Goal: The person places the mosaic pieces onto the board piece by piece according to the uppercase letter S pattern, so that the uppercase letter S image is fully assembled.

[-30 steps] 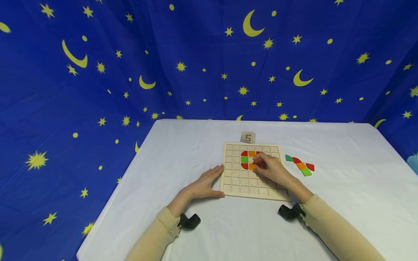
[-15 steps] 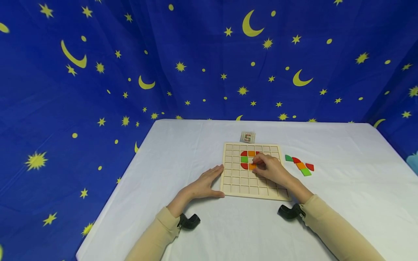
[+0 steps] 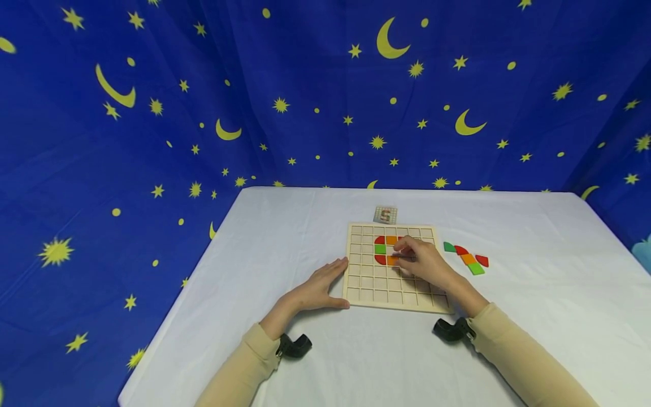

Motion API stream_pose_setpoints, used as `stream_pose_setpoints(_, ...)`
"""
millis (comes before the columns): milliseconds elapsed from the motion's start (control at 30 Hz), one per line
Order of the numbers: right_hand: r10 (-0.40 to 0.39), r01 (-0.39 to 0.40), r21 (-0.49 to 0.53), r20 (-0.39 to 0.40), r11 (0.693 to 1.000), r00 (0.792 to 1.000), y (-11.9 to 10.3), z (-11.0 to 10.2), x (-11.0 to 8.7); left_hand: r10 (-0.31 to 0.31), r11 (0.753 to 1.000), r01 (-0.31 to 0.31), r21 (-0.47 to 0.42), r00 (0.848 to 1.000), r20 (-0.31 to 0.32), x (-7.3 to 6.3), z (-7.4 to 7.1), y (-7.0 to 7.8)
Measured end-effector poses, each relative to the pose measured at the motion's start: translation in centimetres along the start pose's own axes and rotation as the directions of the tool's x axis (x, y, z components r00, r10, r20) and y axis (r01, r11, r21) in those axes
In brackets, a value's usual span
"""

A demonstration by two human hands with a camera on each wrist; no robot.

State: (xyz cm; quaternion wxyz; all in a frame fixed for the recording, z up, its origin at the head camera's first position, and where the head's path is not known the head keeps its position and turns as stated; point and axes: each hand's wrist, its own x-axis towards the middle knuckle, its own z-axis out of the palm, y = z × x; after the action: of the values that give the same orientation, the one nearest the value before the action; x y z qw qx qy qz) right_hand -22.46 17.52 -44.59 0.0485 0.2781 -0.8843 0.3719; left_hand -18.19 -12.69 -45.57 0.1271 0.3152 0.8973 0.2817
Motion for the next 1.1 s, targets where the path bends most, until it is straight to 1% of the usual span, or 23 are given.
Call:
stream_pose_setpoints(100,-0.044,0.044,0.009,-0.027,0.999,0.999,-0.1,-0.8,0.1,0.001,1.0,-0.001,-0.002,1.0,0.001,0.0,0.1,0.0)
stream_pose_setpoints(167,-0.053,0.054,0.017,-0.046,0.998,0.998,-0.1,-1.5,0.1,0.003,1.0,-0.003,-0.002,1.0,0.002,0.0,0.1,-0.1)
stream_pose_setpoints(333,-0.009,0.009,-0.004,-0.11,1.0,0.994,0.4,-3.7,0.0,0.004,1.0,-0.004,-0.003,1.0,0.002,0.0,0.1,-0.1)
stream_pose_setpoints(400,0.001,-0.005,-0.029,-0.139,1.0,0.99,0.8,-4.4,-0.2,0.005,1.0,-0.005,-0.008,1.0,0.0,0.0,0.0,-0.1)
stream_pose_setpoints(567,0.022,-0.042,-0.086,-0.222,0.995,0.975,2.0,-6.2,-0.8,0.012,1.0,-0.012,-0.002,1.0,-0.005,0.0,0.0,-0.2)
stream_pose_setpoints(633,0.03,-0.054,-0.091,-0.245,0.994,0.969,2.4,-6.8,-1.1,0.016,1.0,-0.016,0.003,1.0,-0.005,0.1,0.1,-0.2)
stream_pose_setpoints(733,0.068,-0.091,-0.076,-0.262,0.993,0.963,2.9,-7.5,-1.6,0.019,1.0,-0.019,0.004,1.0,-0.004,0.1,0.1,-0.2)
stream_pose_setpoints(800,0.107,-0.129,-0.062,-0.275,0.99,0.956,3.3,-7.9,-1.9,0.02,1.0,-0.02,0.006,1.0,-0.004,0.1,0.0,-0.2)
stream_pose_setpoints(867,0.149,-0.171,-0.05,-0.289,0.984,0.946,3.7,-8.2,-2.3,0.018,1.0,-0.018,0.006,1.0,-0.004,0.1,0.0,-0.1)
stream_pose_setpoints(933,0.197,-0.219,-0.039,-0.31,0.975,0.93,4.3,-8.4,-2.6,0.016,1.0,-0.016,0.004,1.0,-0.005,0.1,-0.1,0.0)
stream_pose_setpoints(1067,0.239,-0.257,-0.019,-0.313,0.966,0.919,5.2,-8.5,-3.2,0.014,1.0,-0.014,0.002,1.0,-0.006,0.0,-0.1,0.0)
stream_pose_setpoints(1100,0.245,-0.262,-0.015,-0.307,0.965,0.92,5.4,-8.5,-3.2,0.016,1.0,-0.016,0.003,1.0,-0.006,0.0,-0.1,0.0)
